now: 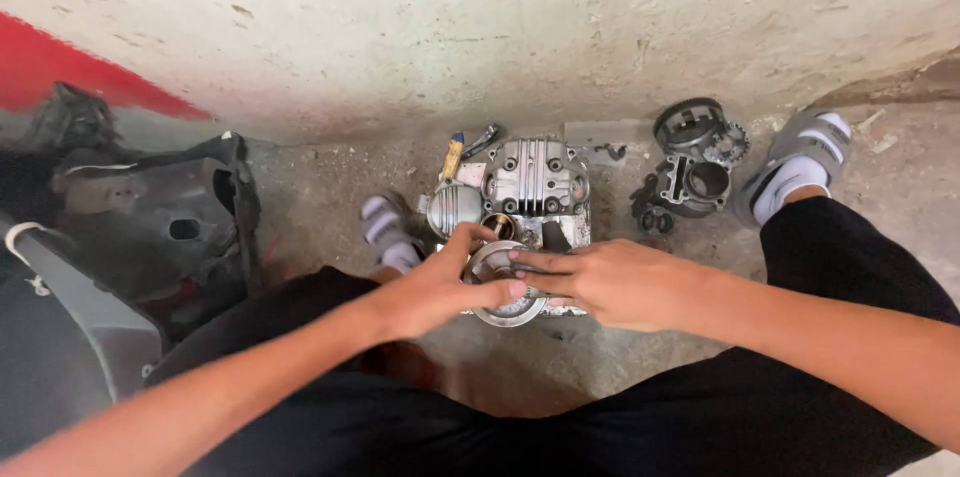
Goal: The person sands a metallic motorcycle engine component with sandpaper while sitting on the floor.
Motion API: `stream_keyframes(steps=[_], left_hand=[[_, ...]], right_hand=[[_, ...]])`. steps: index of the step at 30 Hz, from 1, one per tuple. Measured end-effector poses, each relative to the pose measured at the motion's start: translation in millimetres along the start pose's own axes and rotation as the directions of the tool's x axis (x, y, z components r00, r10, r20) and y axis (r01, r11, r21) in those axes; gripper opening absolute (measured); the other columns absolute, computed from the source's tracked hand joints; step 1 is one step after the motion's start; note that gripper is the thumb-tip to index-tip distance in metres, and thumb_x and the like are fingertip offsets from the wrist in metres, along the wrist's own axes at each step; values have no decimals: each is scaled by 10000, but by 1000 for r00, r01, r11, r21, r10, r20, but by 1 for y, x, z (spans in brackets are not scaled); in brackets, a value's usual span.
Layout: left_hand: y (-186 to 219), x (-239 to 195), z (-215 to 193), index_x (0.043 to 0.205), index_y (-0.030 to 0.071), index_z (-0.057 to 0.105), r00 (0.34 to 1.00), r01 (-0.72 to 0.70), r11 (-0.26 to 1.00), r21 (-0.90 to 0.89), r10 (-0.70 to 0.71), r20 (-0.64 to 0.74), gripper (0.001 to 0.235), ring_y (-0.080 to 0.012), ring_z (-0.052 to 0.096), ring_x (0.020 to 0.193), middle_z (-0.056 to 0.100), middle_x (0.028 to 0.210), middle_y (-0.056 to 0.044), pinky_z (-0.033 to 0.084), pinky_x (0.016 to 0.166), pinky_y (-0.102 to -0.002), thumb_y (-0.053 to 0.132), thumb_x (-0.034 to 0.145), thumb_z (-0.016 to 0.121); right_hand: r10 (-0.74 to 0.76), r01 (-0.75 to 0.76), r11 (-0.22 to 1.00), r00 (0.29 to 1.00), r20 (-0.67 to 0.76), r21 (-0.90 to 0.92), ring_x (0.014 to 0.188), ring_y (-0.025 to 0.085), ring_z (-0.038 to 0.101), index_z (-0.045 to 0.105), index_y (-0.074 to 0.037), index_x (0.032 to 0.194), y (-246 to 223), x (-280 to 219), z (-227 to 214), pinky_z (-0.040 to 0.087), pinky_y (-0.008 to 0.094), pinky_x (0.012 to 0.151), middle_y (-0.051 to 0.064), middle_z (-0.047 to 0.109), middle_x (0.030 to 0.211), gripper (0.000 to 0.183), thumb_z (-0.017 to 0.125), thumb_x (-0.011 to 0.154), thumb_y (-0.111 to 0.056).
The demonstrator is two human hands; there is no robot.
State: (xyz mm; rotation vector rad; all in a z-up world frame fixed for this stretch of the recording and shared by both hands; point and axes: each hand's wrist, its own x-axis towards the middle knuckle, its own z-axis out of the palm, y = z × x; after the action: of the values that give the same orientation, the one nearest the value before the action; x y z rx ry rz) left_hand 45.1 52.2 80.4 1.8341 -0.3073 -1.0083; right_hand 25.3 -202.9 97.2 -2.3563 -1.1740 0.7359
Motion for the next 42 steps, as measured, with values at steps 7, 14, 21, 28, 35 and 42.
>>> stream_keyframes(steps=[7,14,21,28,35,42], left_hand=[[7,12,-28,1490,-18,310,972,17,995,95,-39,231,1026,-244,564,1277,581,1368,-205,436,1057,-333,589,793,754],[25,33,-53,1497,-23,326,870,-103,985,140,21,493,1062,-305,561,1280,578,1371,-224,449,1052,-365,597,749,756],[7,44,-57,1561,-54,295,868,-217,954,206,92,488,1146,-336,484,1399,471,1502,-272,383,1145,-384,644,774,749],[5,39,-51,1556,-104,273,907,-191,966,177,105,407,1221,-349,487,1404,456,1520,-292,380,1153,-385,651,727,756],[4,41,-57,1596,-88,236,864,-197,925,325,8,503,1250,-406,251,1540,241,1633,-353,272,1201,-432,732,777,703],[1,45,-59,1520,-72,395,847,-124,989,85,61,529,1138,-362,534,1374,546,1458,-265,419,1130,-396,722,747,652]], right_hand=[[46,-46,999,999,27,19,964,356,704,550,-111,1460,4,-2,12,574,482,746,16,478,1582,550,594,916,-178],[50,-51,995,999,17,82,965,364,688,552,-121,1461,7,-5,11,547,473,796,44,508,1572,565,620,917,-255],[225,-240,971,909,351,-2,1060,284,640,462,-220,1528,11,-1,-11,509,401,952,-128,338,1698,657,602,893,-127],[-100,103,994,991,-85,34,1170,351,656,515,-97,1450,30,-15,14,482,510,898,54,413,1587,714,643,748,-82],[-137,143,989,980,147,-33,1051,342,647,432,-76,1533,31,-6,20,485,511,917,105,300,1696,840,630,717,-50],[39,-24,997,975,219,-70,996,264,645,426,-169,1593,26,-8,27,532,399,902,19,260,1719,891,603,737,2]])
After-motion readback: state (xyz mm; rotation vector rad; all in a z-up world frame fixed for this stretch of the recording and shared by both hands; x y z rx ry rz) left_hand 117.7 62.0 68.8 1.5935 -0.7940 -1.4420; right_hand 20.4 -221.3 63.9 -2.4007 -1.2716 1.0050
